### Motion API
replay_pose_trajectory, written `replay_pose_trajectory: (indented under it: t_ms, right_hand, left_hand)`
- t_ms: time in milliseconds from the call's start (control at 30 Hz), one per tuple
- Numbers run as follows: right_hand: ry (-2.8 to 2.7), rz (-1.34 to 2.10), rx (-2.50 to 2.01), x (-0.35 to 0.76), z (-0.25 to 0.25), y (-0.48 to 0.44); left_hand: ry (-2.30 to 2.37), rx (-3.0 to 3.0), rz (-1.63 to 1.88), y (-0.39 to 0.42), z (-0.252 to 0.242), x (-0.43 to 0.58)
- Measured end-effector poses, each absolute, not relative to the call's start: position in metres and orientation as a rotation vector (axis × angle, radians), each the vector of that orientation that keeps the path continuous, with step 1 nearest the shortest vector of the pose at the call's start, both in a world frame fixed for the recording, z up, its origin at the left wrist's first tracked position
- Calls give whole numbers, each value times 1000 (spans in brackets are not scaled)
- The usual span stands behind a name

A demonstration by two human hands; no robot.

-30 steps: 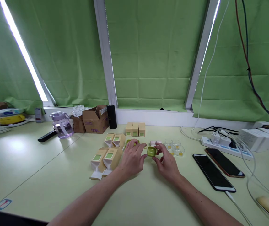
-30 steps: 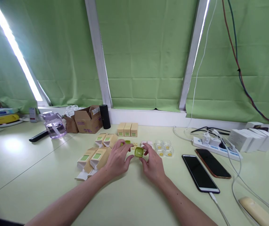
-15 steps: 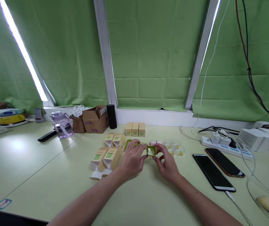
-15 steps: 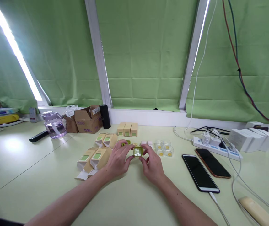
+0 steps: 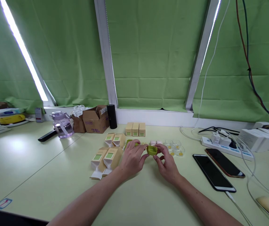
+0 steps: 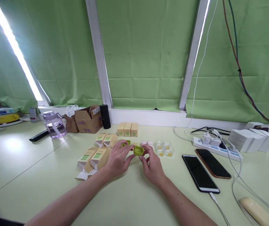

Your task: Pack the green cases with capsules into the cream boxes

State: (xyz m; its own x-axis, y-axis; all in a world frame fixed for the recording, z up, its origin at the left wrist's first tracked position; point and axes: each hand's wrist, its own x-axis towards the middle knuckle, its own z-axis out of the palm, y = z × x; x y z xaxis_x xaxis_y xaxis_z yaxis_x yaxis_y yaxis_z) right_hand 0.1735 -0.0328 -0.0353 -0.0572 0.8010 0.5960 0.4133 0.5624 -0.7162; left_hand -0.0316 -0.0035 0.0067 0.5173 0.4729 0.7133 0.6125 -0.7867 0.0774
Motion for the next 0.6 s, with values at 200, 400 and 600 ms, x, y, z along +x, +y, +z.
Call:
replay_pose_trajectory:
  t_ms: [200, 400, 600]
  right_hand:
    - [-1725, 434, -1060, 174, -35, -32]
    - [-1734, 404, -1095, 175, -37, -29]
    - [-1749, 455, -1105, 175, -38, -29]
  left_hand:
    - [-959, -2596, -1137, -1, 5, -32]
    - [-1050, -2639, -1202, -2, 7, -28]
    - [-1192, -2677, -1305, -2, 6, -25]
